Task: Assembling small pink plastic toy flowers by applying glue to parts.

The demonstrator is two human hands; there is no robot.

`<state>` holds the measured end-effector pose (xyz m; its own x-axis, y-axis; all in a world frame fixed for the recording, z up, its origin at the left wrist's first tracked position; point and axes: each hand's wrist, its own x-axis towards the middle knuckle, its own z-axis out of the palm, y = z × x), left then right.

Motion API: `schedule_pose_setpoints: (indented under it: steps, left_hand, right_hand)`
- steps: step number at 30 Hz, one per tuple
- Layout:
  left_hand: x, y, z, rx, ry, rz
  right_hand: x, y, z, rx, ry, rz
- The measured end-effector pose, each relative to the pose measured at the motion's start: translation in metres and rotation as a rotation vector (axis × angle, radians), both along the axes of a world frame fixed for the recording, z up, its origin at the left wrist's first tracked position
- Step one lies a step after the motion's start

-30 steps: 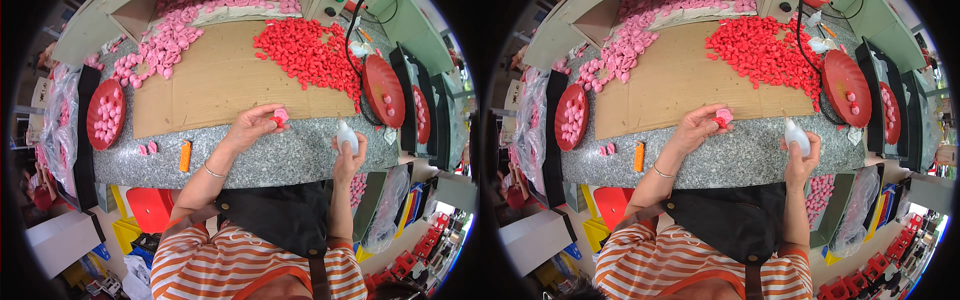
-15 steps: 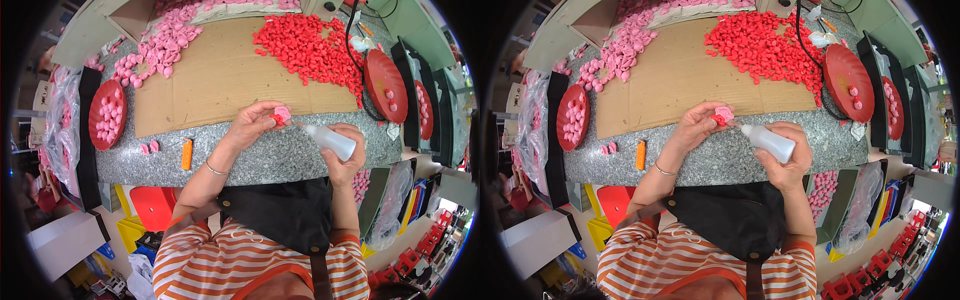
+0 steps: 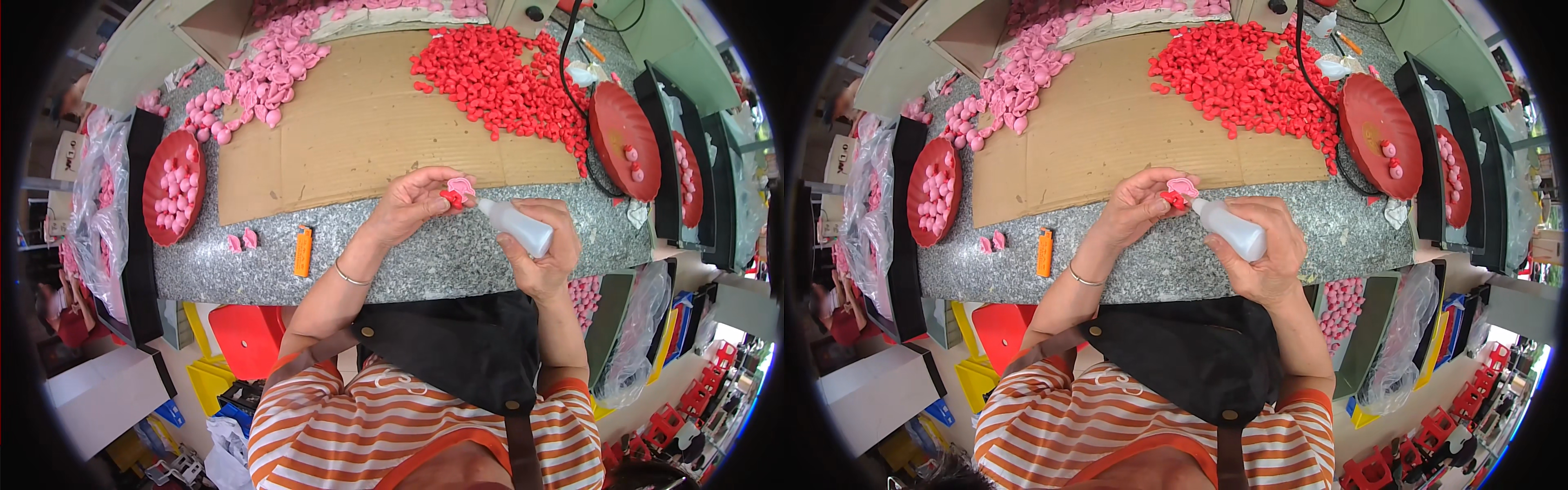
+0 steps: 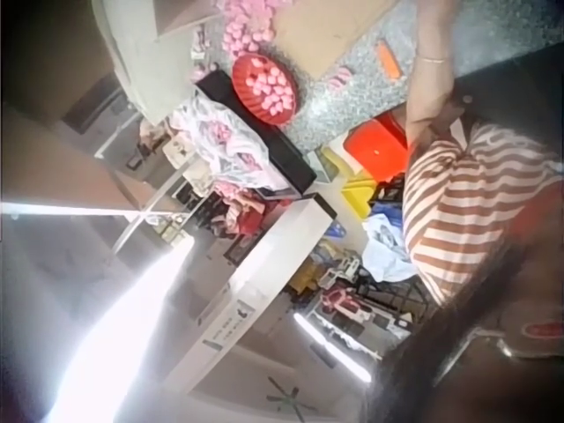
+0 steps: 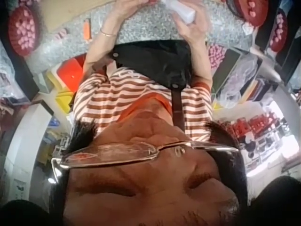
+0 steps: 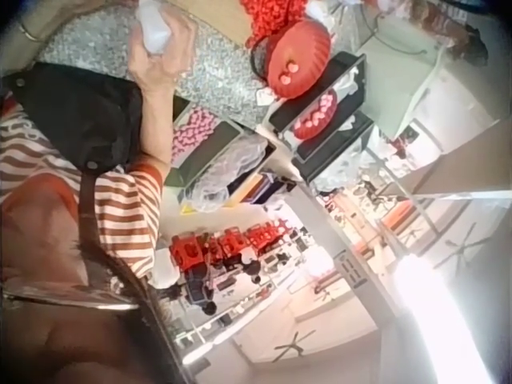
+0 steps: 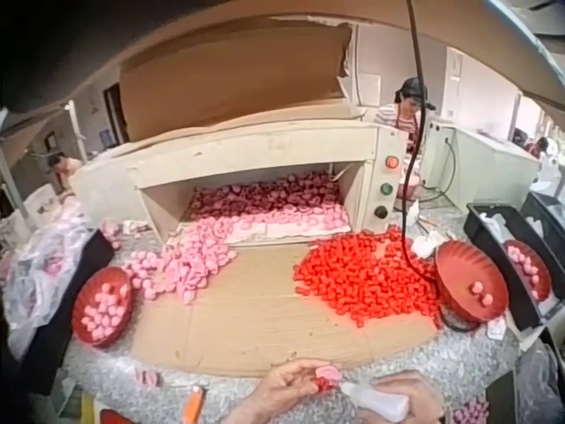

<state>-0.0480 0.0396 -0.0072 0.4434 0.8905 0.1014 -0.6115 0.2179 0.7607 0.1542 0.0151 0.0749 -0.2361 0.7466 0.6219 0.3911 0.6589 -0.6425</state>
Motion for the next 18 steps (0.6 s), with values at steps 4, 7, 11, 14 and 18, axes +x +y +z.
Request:
schedule_pose_setpoints:
  steps: [4, 7, 11, 14, 18]
  left_hand:
    - [0.0000, 0.0000, -0.0023, 0.018, -0.011, -0.004]
    - [0.0008, 0.0000, -0.0013, 0.008, -0.020, -0.003]
    - [-0.0001, 0.0000, -0.0033, 0.019, -0.009, -0.010]
    - [0.0001, -0.0002, -0.0024, 0.013, -0.017, -0.012]
    - [0.0000, -0.0002, -0.0010, 0.014, -0.003, -0.015]
  right_hand:
    - [-0.0010, -0.0002, -0.0011, -0.018, -0.005, -0.003]
    - [-0.0012, -0.0002, -0.0011, -0.030, -0.007, -0.005]
    - [-0.0015, 0.0009, -0.0014, -0.033, -0.011, 0.002]
    - [-0.0021, 0.0008, -0.0012, -0.036, -0.013, 0.008]
    - [-0.0018, 0.0013, -0.0007, -0.042, -0.020, 0.009]
